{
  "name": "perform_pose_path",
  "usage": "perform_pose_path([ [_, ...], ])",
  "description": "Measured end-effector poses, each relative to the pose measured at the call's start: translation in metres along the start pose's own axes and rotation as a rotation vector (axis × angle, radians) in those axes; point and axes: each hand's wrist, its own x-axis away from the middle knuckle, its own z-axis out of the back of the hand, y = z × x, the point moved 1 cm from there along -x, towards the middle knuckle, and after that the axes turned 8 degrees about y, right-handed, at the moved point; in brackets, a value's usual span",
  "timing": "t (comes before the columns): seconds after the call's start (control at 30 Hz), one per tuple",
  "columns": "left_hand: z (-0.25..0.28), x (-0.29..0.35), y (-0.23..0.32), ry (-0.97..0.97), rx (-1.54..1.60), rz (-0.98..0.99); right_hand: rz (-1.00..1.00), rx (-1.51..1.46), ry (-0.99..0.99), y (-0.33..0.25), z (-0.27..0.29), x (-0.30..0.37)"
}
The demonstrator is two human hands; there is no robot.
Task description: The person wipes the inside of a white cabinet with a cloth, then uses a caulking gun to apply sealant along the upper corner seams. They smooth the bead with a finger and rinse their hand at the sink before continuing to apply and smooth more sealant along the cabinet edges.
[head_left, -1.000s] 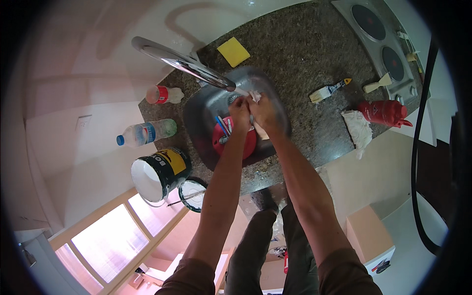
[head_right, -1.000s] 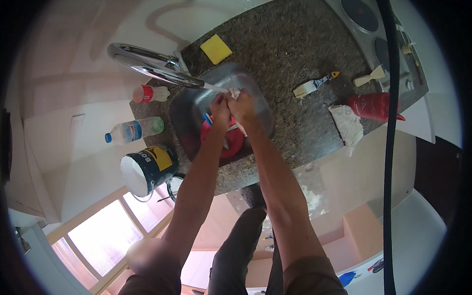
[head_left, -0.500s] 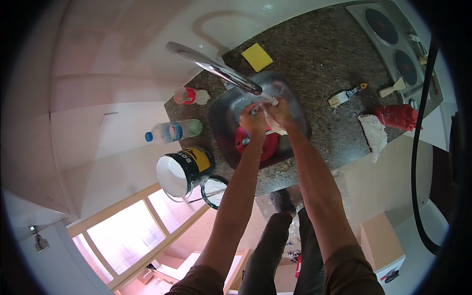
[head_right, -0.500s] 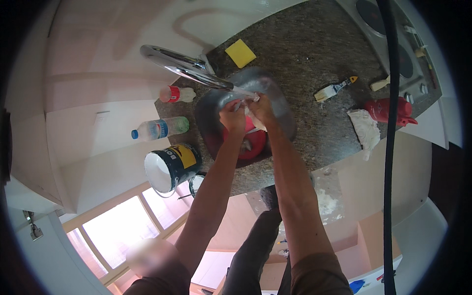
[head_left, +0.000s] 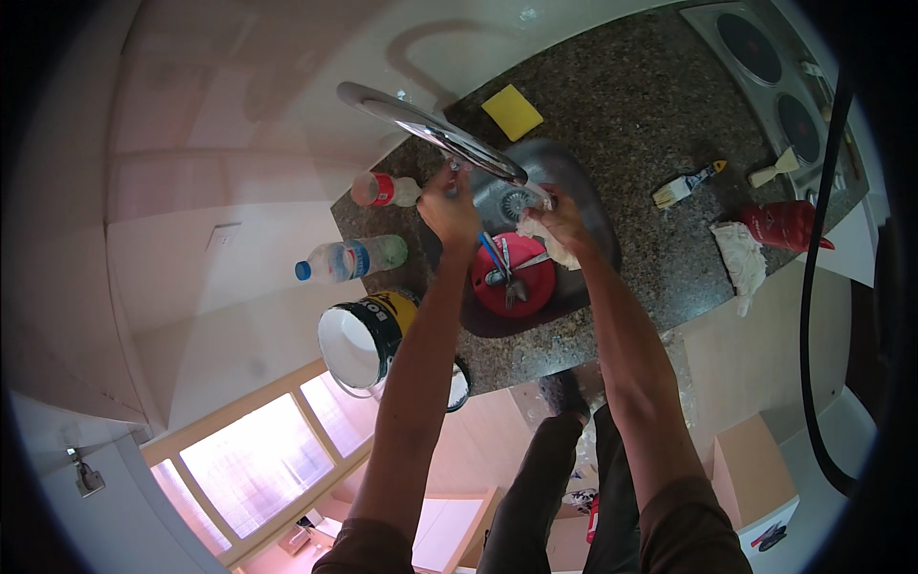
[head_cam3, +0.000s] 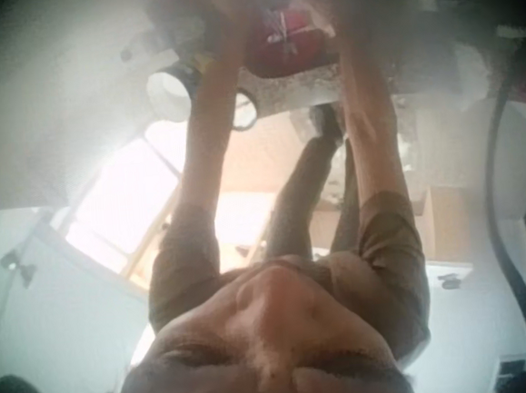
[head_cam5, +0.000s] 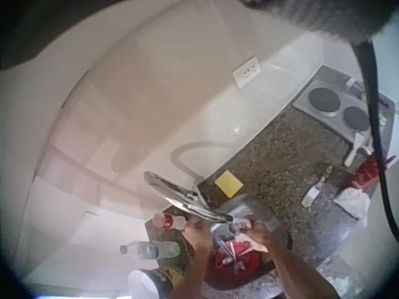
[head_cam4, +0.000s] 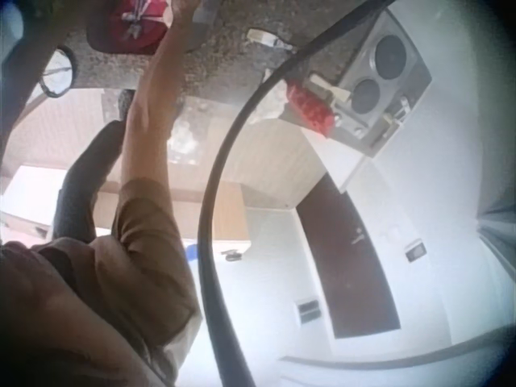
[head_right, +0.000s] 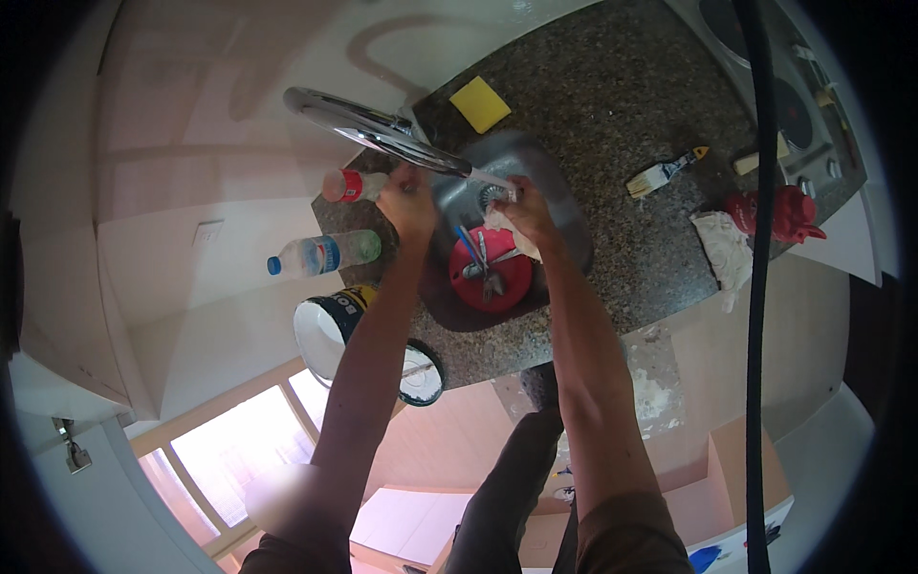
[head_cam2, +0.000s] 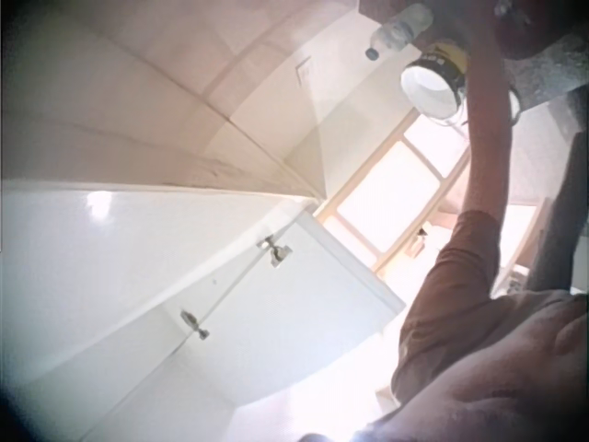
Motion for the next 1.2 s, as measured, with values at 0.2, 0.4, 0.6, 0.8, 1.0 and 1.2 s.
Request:
perform_pose_path([
  [0.2, 0.001, -0.026, -0.003, -0.096, -0.246, 0.025, -0.156, -0.151, -0.226, -0.017, 0.012, 0.003],
  [0.4, -0.008, -0.013, -0.003, 0.192, -0.131, 0.159, -0.125, -0.101, -0.295, -0.037, -0.002, 0.004],
  [0.6, 0.000, 0.121, 0.017, -0.420, 0.474, 0.697, 0.076, 0.723, -0.026, -0.042, -0.009, 0.015],
  [0.8, 0.021, 0.143, 0.007, -0.366, -0.063, 0.555, -0.100, 0.214, 0.012, -0.081, -0.012, 0.059],
  [1.0, 0.068, 0.167, 0.047, -0.415, -0.062, 0.611, 0.219, 0.801, -0.001, -0.059, -0.007, 0.063],
  [1.2, 0.194, 0.178, 0.149, -0.136, 0.164, 0.382, 0.135, 0.835, 0.093, -0.123, -0.026, 0.086],
])
